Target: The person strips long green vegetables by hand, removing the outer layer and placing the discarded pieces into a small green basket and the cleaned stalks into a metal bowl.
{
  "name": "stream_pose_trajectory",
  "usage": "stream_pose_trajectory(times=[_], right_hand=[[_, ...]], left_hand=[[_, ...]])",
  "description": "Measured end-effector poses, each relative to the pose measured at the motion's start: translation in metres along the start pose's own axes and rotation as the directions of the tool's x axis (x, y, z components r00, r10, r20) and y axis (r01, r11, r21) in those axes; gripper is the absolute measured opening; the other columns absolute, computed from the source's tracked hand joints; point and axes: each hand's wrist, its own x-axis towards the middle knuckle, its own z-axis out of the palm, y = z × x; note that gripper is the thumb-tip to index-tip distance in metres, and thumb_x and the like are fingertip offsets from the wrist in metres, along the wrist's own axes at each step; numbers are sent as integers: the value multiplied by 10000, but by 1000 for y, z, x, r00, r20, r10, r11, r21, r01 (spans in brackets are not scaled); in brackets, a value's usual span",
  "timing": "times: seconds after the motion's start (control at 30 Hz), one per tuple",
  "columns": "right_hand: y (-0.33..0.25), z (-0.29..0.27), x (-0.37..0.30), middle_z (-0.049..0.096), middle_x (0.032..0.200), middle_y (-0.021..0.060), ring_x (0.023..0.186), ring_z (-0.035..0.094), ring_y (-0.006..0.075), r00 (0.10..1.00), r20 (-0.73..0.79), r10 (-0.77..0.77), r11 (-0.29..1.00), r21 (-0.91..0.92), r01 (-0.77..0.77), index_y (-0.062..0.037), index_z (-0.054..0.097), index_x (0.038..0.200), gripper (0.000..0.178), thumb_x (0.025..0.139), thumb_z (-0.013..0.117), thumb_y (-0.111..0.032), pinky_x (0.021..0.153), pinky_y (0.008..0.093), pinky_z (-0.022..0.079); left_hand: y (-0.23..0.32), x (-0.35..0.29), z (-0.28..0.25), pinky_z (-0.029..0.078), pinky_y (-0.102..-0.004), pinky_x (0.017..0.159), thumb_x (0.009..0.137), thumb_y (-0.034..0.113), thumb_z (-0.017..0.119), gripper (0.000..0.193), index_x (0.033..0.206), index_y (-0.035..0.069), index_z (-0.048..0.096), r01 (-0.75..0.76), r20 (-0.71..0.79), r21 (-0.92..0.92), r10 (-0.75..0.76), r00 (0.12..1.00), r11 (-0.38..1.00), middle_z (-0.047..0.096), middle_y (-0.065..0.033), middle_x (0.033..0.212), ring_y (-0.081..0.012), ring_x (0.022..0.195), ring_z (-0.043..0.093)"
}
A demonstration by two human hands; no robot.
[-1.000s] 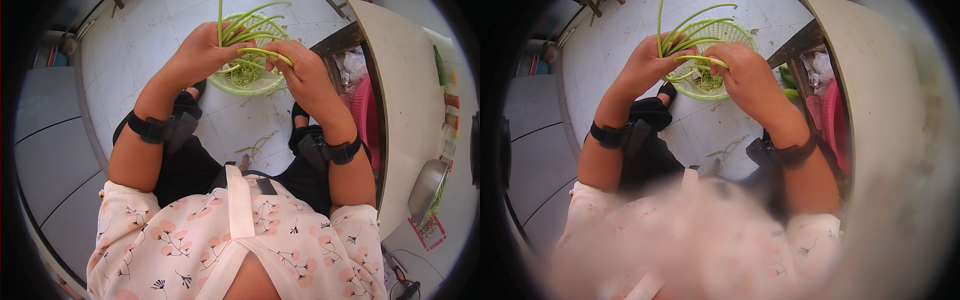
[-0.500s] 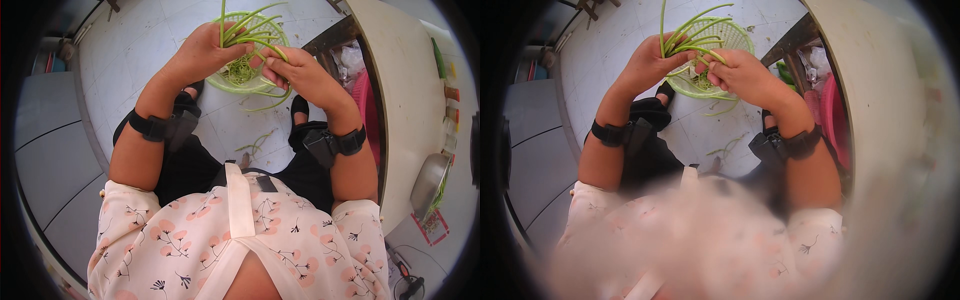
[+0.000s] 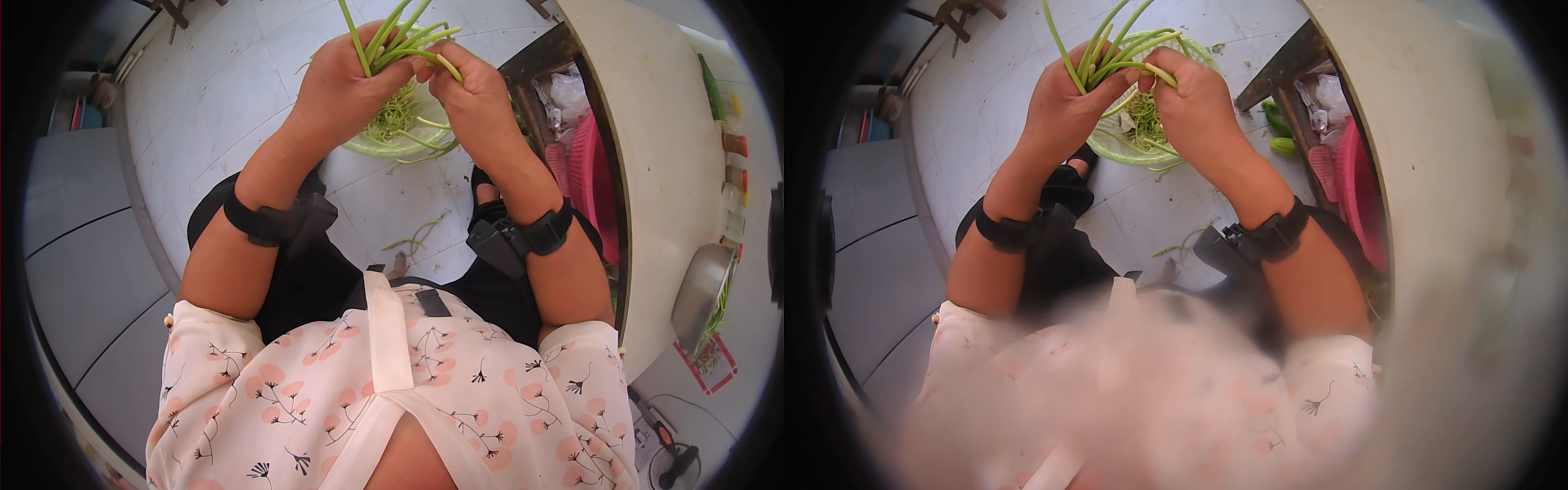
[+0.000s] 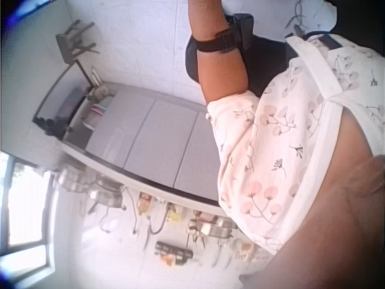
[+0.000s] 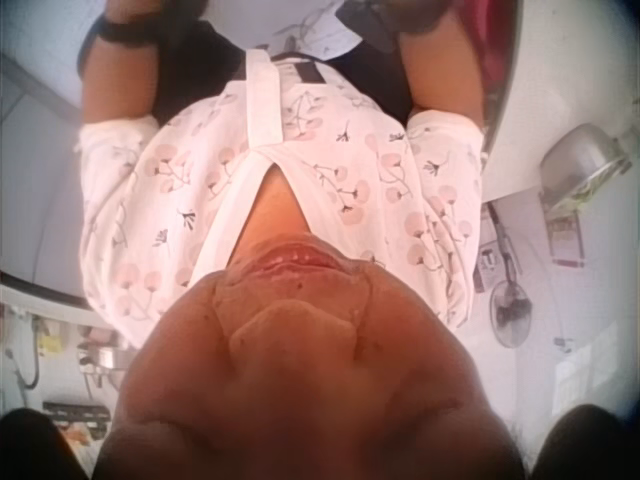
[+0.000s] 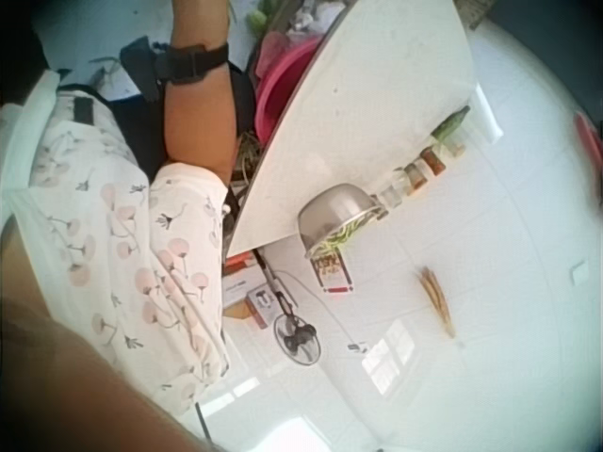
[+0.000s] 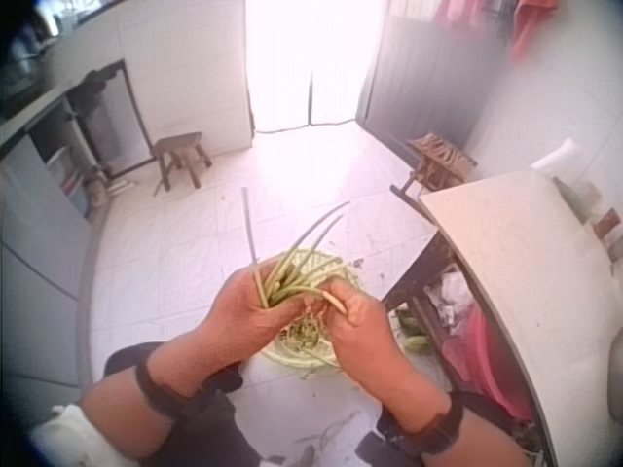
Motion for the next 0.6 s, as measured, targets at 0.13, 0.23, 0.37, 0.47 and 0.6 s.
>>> stream_pose_trajectory(times=[0.13,0.23,0.37,0.47,0.6], right_hand=[[-14,5,2,570,799,-23,679,468,38,994,-93,60,974,222,-38,-39,647,959,169,943,478,-39,593,185,362],[-19,6,2,517,758,-40,597,393,20,978,-70,198,883,446,-147,-59,652,969,176,971,476,-71,526,180,303],[-22,-6,4,465,722,-55,560,349,32,983,53,175,816,551,-175,-55,636,1051,191,1005,464,-123,508,185,288],[-12,-17,7,479,730,-51,571,379,35,989,139,50,973,218,-80,-49,624,1087,197,1015,471,-150,512,185,304],[-5,-16,5,498,737,-43,590,417,36,976,217,22,990,129,-51,-37,625,1095,202,1013,479,-150,519,188,324]], left_hand=[[4,1,7,456,-248,658,891,172,701,168,960,26,654,-18,-73,51,21,997,999,663,-12,786,-79,714,574],[2,2,17,440,-264,611,877,191,699,164,912,39,648,-100,-156,70,110,982,993,628,-25,712,-97,647,557],[9,5,7,448,-223,639,909,175,686,172,968,20,642,-28,-195,113,50,980,993,657,-3,777,-68,707,574],[7,4,2,418,-200,591,922,176,675,162,962,24,638,123,-212,-120,-147,966,985,613,19,738,-43,675,543],[5,4,8,388,-194,558,927,151,670,139,934,19,626,85,-231,-166,-123,965,982,560,32,699,-30,647,501]])
